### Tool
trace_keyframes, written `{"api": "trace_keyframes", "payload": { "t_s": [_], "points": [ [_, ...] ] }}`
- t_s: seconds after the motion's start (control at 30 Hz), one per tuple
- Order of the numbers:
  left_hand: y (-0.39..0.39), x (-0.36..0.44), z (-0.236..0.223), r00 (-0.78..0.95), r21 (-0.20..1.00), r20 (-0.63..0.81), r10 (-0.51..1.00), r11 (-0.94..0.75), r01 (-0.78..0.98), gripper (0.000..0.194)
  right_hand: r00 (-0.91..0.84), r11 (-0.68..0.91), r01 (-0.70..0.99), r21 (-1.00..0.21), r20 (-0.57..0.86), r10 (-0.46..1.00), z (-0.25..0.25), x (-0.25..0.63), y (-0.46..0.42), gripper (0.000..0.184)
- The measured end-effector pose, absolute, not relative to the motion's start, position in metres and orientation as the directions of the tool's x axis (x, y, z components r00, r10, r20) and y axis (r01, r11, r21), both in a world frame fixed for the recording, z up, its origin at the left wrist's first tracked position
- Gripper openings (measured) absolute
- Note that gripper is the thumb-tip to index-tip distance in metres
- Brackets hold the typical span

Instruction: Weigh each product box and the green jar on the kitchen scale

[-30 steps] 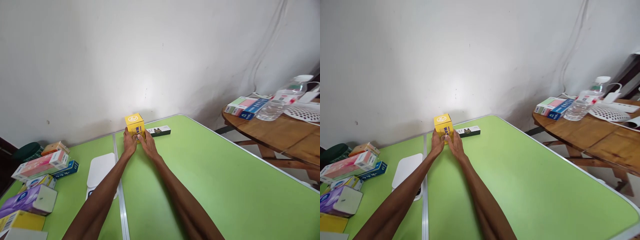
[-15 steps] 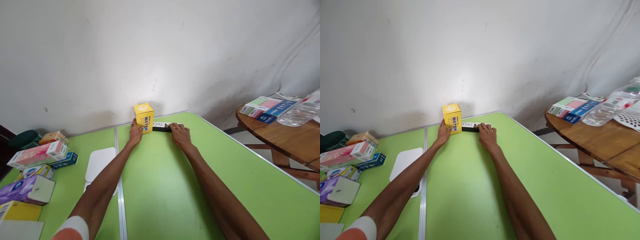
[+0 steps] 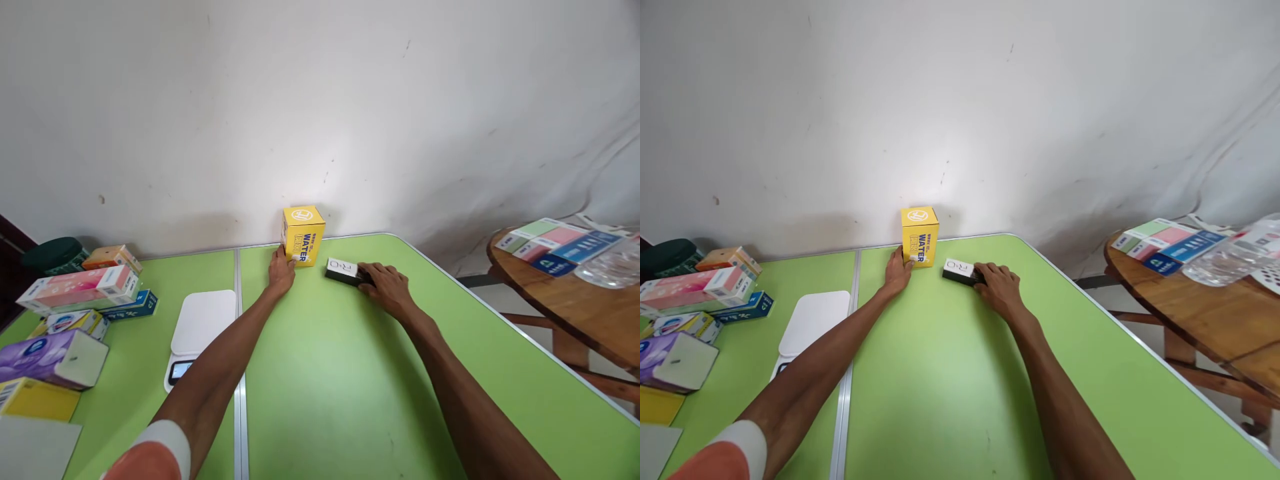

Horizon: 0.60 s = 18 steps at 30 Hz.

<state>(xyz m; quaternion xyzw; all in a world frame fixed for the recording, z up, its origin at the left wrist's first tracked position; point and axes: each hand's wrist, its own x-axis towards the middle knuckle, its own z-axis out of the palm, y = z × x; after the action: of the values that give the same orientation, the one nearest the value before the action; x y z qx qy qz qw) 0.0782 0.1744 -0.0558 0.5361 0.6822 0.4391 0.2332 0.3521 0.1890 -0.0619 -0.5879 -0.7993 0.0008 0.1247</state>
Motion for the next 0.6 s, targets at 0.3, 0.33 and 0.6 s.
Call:
{"api": "trace_keyframes", "payload": {
  "t_s": [0.3, 0.33, 0.6],
  "points": [
    [0.164, 0.081, -0.03, -0.241, 0.871, 0.01, 0.971, 0.11, 0.479, 0.048, -0.505, 0.662, 0.69, -0.294, 0.46, 0.73, -0.105, 0.325, 0.2, 0.047],
    [0.158, 0.075, -0.026, -0.21, 0.869, -0.017, 0.978, 0.118, 0.481, 0.046, -0.485, 0.684, 0.667, -0.295, 0.526, 0.699, -0.112, 0.315, 0.204, 0.049],
    [0.027, 0.055, 0.011, -0.223, 0.942, 0.104, 0.969, -0.024, 0.336, 0.075, -0.332, 0.731, 0.584, -0.353, 0.718, 0.612, -0.09, 0.239, 0.119, 0.069]
  ]
}}
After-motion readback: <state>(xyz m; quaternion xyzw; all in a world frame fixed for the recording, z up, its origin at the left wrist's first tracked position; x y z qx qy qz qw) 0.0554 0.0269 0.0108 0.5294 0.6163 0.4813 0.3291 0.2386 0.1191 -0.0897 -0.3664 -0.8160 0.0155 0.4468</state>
